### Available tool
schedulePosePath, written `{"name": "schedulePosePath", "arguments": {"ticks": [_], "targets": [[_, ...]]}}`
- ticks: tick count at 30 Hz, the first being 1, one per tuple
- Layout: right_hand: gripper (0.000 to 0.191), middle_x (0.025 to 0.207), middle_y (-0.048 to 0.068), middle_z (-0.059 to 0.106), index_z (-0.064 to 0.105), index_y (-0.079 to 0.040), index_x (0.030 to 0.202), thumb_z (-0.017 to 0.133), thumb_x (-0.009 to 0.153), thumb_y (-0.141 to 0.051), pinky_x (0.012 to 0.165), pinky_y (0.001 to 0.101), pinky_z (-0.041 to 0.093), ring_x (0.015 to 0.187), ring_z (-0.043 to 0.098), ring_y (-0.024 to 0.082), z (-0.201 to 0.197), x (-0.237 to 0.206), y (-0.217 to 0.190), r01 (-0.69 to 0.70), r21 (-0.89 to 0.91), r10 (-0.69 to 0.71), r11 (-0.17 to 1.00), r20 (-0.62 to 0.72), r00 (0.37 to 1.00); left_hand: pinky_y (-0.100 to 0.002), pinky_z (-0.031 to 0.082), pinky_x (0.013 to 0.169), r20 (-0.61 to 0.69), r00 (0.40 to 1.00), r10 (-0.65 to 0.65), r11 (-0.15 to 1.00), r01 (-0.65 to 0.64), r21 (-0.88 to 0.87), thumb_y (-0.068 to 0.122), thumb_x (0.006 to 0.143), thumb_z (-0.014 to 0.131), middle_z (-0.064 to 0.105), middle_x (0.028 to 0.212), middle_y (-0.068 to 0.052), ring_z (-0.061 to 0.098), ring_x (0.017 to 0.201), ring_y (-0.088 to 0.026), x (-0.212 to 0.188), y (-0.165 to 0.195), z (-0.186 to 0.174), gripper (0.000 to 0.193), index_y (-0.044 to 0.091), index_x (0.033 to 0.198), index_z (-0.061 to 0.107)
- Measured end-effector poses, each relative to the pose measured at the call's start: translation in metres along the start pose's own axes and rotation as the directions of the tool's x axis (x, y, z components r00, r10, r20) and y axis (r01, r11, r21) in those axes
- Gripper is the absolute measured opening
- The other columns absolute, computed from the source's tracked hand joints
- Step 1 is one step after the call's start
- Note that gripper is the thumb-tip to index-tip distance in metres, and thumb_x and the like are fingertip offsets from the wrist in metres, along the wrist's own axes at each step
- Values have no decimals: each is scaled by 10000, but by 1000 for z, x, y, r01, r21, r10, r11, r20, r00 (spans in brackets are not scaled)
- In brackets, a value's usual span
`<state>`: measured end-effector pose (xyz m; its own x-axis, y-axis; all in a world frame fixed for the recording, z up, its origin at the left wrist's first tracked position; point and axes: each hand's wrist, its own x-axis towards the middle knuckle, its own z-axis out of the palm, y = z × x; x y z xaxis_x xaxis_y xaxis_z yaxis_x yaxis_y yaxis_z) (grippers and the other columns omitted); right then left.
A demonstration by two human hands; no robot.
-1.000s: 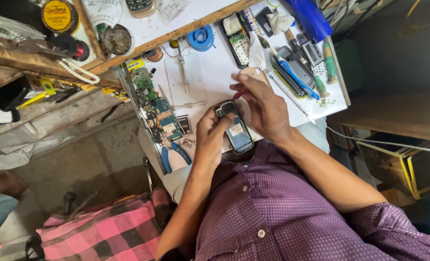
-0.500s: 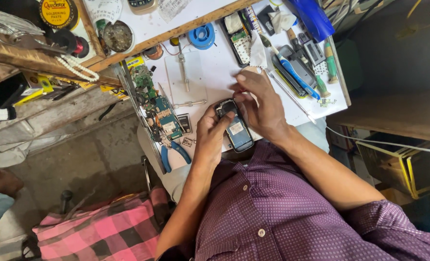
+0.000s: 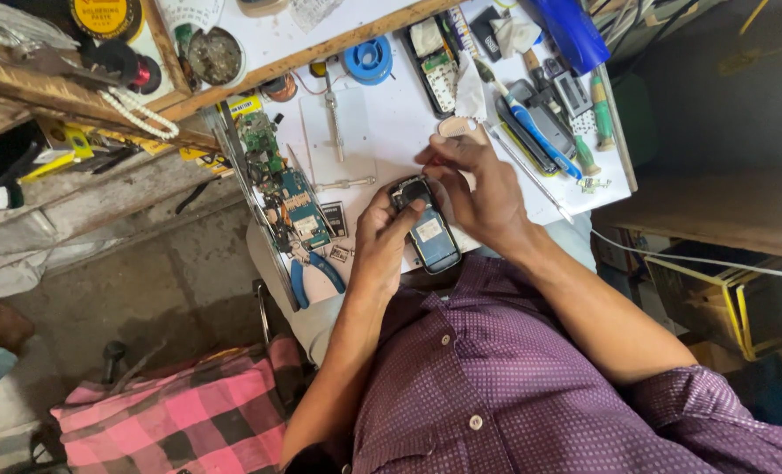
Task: The person sits at a repair bench and disassembles a mobile phone. They first wipe the phone's screen with a tissue, remove the back cover, then use a red screwdriver to unscrew the back panel and pry it open, exposing the internal battery and boards.
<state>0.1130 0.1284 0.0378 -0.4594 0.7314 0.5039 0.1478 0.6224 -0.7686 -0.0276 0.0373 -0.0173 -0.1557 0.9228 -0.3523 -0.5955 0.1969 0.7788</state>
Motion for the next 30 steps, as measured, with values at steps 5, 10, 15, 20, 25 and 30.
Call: {"name": "schedulePosePath", "arguments": {"ticks": [5, 10, 15, 20, 25, 30], "targets": [[489, 1218, 243, 619, 414, 0, 1340, 648, 950, 179, 814, 348, 634, 1053, 733, 320, -3, 7, -7, 9, 86, -12, 996, 36, 999, -260, 506, 932, 11, 1000, 0, 1000, 1, -10, 48, 996, 689, 704, 1098, -30, 628, 1002, -104, -1, -1, -1, 287, -15, 1274, 649], [488, 1196, 329, 617, 411, 6, 1311, 579, 912, 232, 791, 374, 626, 1000, 730, 383, -2, 9, -8, 114, 54, -117, 992, 47, 992, -250, 504, 960, 30, 999, 13, 1000, -14, 3, 51, 985, 677, 714, 1142, -25, 637, 1035, -95, 0, 3, 1, 295, -7, 1272, 648], [473, 1019, 185, 680, 442, -17, 1287, 704, 948, 185, 758, 342, 631, 946, 767, 298, 4, 4, 1, 34, 2, -34, 999, -1, 999, -255, 504, 959, 19, 1000, -18, 1000, 18, -6, 53, 976, 671, 716, 1160, -28, 635, 1039, -91, 1, 3, 0, 318, 4, 1289, 646], [502, 1061, 200, 699, 447, 5, 1302, 678, 911, 219, 757, 346, 637, 934, 767, 306, 3, -9, 4, 6, -9, -5, 1000, 30, 1000, -259, 511, 930, 21, 1000, -9, 999, 10, -37, 37, 996, 674, 711, 1118, -30, 637, 1012, -97, 2, -2, -3, 287, -10, 1278, 639], [524, 1097, 178, 678, 470, -12, 1330, 724, 931, 213, 792, 341, 623, 964, 749, 289, 10, -6, 2, 48, -87, -50, 995, -27, 998, -263, 525, 895, 30, 1000, -3, 999, 4, -39, 25, 1006, 663, 712, 1096, -43, 648, 982, -109, 3, -2, -5, 282, -26, 1283, 637], [374, 1183, 140, 590, 477, -6, 1423, 601, 1096, 126, 904, 322, 628, 1007, 693, 227, -13, -1, -16, -108, 205, 140, 973, -149, 979, -296, 619, 771, -83, 996, -25, 995, 17, -97, 62, 1006, 660, 729, 1097, -124, 711, 909, -163, -7, 11, 8, 244, -3, 1223, 572]]}}
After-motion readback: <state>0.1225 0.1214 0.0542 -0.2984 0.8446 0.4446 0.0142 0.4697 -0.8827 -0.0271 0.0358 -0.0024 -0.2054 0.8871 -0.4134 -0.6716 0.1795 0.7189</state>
